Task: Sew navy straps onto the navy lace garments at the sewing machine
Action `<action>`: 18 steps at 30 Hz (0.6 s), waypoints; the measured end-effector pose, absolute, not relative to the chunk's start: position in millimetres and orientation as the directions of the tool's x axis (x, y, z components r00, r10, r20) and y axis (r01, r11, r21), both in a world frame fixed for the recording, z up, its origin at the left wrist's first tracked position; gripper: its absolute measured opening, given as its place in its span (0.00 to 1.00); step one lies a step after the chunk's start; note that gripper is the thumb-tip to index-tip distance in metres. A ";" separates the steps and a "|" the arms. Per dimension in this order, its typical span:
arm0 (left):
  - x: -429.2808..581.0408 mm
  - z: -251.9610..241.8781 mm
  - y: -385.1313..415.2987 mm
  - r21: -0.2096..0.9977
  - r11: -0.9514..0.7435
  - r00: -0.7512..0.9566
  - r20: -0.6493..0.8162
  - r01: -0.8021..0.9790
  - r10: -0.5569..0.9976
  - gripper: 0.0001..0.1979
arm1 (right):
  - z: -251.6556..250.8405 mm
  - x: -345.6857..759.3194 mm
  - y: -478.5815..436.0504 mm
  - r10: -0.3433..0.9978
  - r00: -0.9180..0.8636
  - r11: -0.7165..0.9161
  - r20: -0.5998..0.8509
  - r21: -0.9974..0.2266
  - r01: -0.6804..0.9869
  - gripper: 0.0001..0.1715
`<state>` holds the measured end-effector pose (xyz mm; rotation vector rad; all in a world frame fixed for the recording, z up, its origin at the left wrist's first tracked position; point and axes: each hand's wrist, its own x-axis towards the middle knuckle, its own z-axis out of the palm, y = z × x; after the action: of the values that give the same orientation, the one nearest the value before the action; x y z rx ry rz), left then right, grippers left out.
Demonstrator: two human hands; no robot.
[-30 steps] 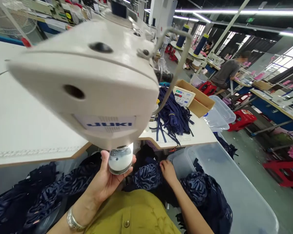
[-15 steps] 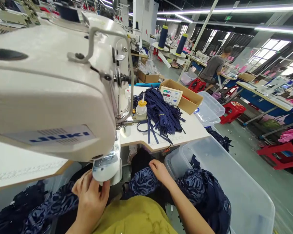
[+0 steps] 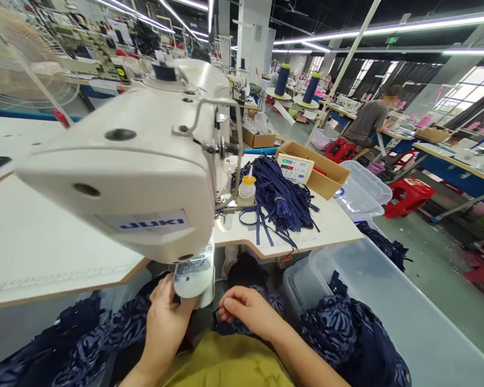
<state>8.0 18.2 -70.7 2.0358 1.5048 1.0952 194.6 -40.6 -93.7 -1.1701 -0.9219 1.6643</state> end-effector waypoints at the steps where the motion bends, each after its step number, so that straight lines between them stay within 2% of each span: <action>1: 1.5 -68.7 15.6 0.638 -0.414 0.193 0.388 0.649 0.901 0.10 | -89.8 187.4 -41.2 0.921 -0.217 -0.383 -0.325 -0.862 -0.332 0.26; 3: -11.2 -65.6 9.9 0.480 -0.611 0.448 0.418 0.629 0.790 0.08 | -85.2 173.9 -42.0 0.894 -0.292 -0.445 -0.338 -0.742 -0.501 0.29; 5: -20.5 -63.2 5.1 0.328 -0.784 0.690 0.373 0.527 0.620 0.04 | -83.9 162.5 -42.0 0.875 -0.353 -0.485 -0.333 -0.601 -0.635 0.28; 6: -23.4 -62.0 3.5 0.288 -0.825 0.751 0.346 0.486 0.563 0.06 | -83.9 158.1 -41.8 0.865 -0.373 -0.500 -0.335 -0.540 -0.677 0.28; 7: -25.2 -60.7 2.4 0.263 -0.847 0.780 0.333 0.463 0.530 0.12 | -84.2 154.8 -41.6 0.856 -0.389 -0.514 -0.341 -0.492 -0.702 0.28; 9: -27.2 -58.5 1.7 0.240 -0.861 0.787 0.352 0.448 0.508 0.22 | -84.7 151.8 -42.1 0.840 -0.412 -0.537 -0.352 -0.441 -0.719 0.29; 12: -33.8 -56.5 3.1 0.265 -0.879 0.757 0.448 0.396 0.476 0.21 | -83.5 155.8 -45.8 0.831 -0.454 -0.557 -0.322 -0.480 -0.678 0.27; 14: -44.2 -54.8 7.9 0.346 -0.834 0.672 0.494 0.430 0.551 0.17 | -79.4 163.4 -48.5 0.837 -0.457 -0.545 -0.302 -0.543 -0.639 0.24; 17: -68.8 -50.4 28.7 0.501 -0.663 0.481 0.456 0.557 0.748 0.15 | -63.1 183.9 -46.5 0.875 -0.391 -0.477 -0.286 -0.644 -0.598 0.24; 18: -78.7 -49.1 40.4 0.514 -0.609 0.424 0.441 0.604 0.791 0.15 | -54.1 193.6 -43.5 0.898 -0.345 -0.432 -0.271 -0.689 -0.582 0.24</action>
<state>-78.7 40.4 -49.1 2.4043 1.2114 0.9688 193.6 -43.5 -54.1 -0.7875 -0.6012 1.9150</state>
